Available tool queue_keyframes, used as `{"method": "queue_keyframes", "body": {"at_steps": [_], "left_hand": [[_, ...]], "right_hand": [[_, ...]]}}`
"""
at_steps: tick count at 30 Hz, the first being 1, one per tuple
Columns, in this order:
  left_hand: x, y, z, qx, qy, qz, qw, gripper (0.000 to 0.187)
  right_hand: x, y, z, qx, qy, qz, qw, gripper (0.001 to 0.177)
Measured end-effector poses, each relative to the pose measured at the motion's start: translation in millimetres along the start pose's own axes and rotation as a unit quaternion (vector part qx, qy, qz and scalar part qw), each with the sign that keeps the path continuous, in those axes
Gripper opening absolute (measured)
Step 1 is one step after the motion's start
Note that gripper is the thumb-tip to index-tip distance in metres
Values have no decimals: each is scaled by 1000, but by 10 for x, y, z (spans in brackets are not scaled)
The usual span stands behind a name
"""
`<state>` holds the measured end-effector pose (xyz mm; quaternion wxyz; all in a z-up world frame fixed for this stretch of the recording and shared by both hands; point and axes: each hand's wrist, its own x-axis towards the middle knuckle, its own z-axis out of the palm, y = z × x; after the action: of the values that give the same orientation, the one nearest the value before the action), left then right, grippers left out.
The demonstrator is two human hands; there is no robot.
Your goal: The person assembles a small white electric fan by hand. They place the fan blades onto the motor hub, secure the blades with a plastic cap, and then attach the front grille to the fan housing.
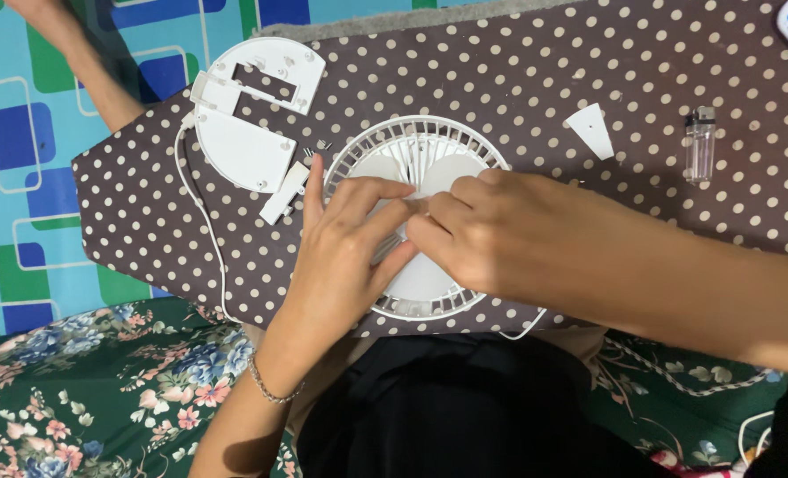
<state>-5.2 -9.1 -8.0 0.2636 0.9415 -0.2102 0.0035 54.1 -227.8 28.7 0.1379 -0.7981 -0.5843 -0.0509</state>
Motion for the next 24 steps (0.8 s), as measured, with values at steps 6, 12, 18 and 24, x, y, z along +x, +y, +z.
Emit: {"method": "queue_keyframes", "body": {"at_steps": [6, 12, 18, 24], "left_hand": [[2, -8, 16, -3, 4, 1, 1000, 26], [2, 5, 13, -7, 10, -2, 1000, 27], [-8, -11, 18, -5, 11, 1, 1000, 29], [0, -24, 40, -11, 16, -1, 1000, 29]], "right_hand": [[26, 21, 89, -72, -101, 46, 991, 11], [-30, -56, 108, -146, -157, 61, 975, 10], [-16, -29, 21, -34, -74, 2, 997, 14], [37, 1, 58, -82, -121, 39, 989, 16]]}}
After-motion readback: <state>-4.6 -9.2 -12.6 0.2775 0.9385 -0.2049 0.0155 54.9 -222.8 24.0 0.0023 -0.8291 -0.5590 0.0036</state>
